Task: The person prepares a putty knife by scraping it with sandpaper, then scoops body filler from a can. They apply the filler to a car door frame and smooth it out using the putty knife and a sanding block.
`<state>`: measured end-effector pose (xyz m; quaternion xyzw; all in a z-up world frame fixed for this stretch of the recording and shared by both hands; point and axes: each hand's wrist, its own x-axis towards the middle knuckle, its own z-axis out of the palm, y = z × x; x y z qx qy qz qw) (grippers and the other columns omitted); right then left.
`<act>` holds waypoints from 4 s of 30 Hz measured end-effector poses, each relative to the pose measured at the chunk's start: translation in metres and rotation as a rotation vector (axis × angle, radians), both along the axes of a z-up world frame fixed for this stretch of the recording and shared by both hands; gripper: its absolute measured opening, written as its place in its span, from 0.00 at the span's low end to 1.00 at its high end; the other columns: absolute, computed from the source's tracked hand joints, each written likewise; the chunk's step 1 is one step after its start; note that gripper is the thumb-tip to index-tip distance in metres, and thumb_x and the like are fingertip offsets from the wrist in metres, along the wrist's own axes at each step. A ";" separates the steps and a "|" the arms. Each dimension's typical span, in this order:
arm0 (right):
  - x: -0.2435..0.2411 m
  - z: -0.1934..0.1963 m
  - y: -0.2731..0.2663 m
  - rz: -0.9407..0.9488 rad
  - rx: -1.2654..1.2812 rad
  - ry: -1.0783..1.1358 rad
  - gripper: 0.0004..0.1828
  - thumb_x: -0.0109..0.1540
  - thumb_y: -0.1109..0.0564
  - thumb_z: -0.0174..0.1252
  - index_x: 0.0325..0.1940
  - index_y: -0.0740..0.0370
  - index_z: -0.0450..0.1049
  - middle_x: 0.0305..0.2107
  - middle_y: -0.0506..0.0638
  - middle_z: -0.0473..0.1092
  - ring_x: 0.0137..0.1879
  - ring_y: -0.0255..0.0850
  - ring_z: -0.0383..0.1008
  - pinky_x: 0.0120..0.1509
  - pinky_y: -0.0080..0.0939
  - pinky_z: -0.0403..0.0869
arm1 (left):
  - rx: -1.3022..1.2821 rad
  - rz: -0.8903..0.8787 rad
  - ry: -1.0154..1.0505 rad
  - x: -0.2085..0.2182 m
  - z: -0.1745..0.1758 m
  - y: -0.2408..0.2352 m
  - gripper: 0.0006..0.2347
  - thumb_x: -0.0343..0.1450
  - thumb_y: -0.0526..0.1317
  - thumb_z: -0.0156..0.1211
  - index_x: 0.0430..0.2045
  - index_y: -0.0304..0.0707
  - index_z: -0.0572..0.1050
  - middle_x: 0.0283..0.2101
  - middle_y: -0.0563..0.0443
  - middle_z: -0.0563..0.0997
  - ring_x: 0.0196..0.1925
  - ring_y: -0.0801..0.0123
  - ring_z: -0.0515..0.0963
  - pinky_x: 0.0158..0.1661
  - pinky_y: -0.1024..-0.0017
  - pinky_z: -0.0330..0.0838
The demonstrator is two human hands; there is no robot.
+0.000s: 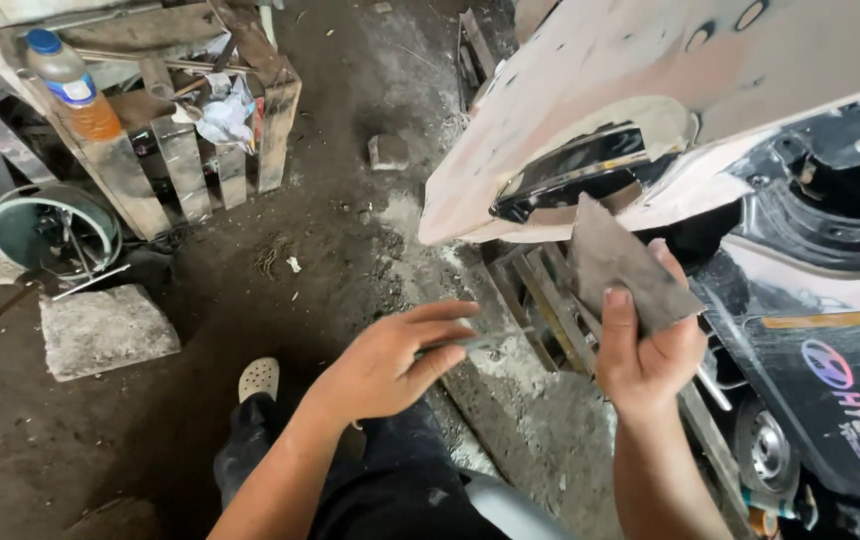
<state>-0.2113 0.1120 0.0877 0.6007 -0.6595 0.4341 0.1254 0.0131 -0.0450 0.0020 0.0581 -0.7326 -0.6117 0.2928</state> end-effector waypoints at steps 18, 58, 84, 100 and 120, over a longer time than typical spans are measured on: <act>0.028 -0.062 0.002 -0.162 0.770 -0.395 0.26 0.58 0.54 0.67 0.58 0.64 0.69 0.39 0.58 0.78 0.47 0.51 0.80 0.49 0.45 0.76 | 0.280 0.525 -0.253 0.039 -0.046 0.041 0.16 0.76 0.41 0.52 0.57 0.33 0.75 0.51 0.37 0.83 0.52 0.54 0.82 0.52 0.68 0.73; 0.140 -0.072 0.037 0.441 0.246 -0.415 0.25 0.60 0.67 0.59 0.63 0.70 0.73 0.51 0.65 0.75 0.57 0.61 0.78 0.60 0.51 0.76 | 0.721 0.495 0.160 0.022 -0.011 0.091 0.26 0.77 0.51 0.47 0.67 0.32 0.65 0.63 0.44 0.74 0.61 0.60 0.72 0.61 0.61 0.63; 0.081 -0.072 0.015 0.199 -0.099 -0.632 0.22 0.71 0.65 0.52 0.70 0.69 0.67 0.64 0.61 0.71 0.69 0.48 0.69 0.74 0.47 0.66 | 0.940 0.509 0.513 0.062 0.008 0.071 0.19 0.77 0.46 0.52 0.60 0.36 0.69 0.53 0.49 0.78 0.53 0.64 0.79 0.52 0.64 0.78; 0.146 -0.030 0.047 0.897 -0.158 0.203 0.17 0.67 0.59 0.59 0.61 0.61 0.74 0.62 0.57 0.71 0.70 0.59 0.73 0.74 0.62 0.74 | 1.393 0.064 0.315 0.029 -0.023 0.055 0.28 0.74 0.62 0.46 0.53 0.32 0.69 0.24 0.53 0.69 0.22 0.71 0.67 0.15 0.77 0.59; 0.147 -0.022 0.032 0.831 0.022 0.177 0.31 0.52 0.61 0.63 0.61 0.63 0.75 0.61 0.54 0.72 0.69 0.55 0.72 0.72 0.57 0.72 | 1.228 -0.183 0.336 0.035 -0.100 0.039 0.30 0.78 0.46 0.53 0.70 0.22 0.52 0.27 0.51 0.72 0.29 0.66 0.68 0.27 0.71 0.65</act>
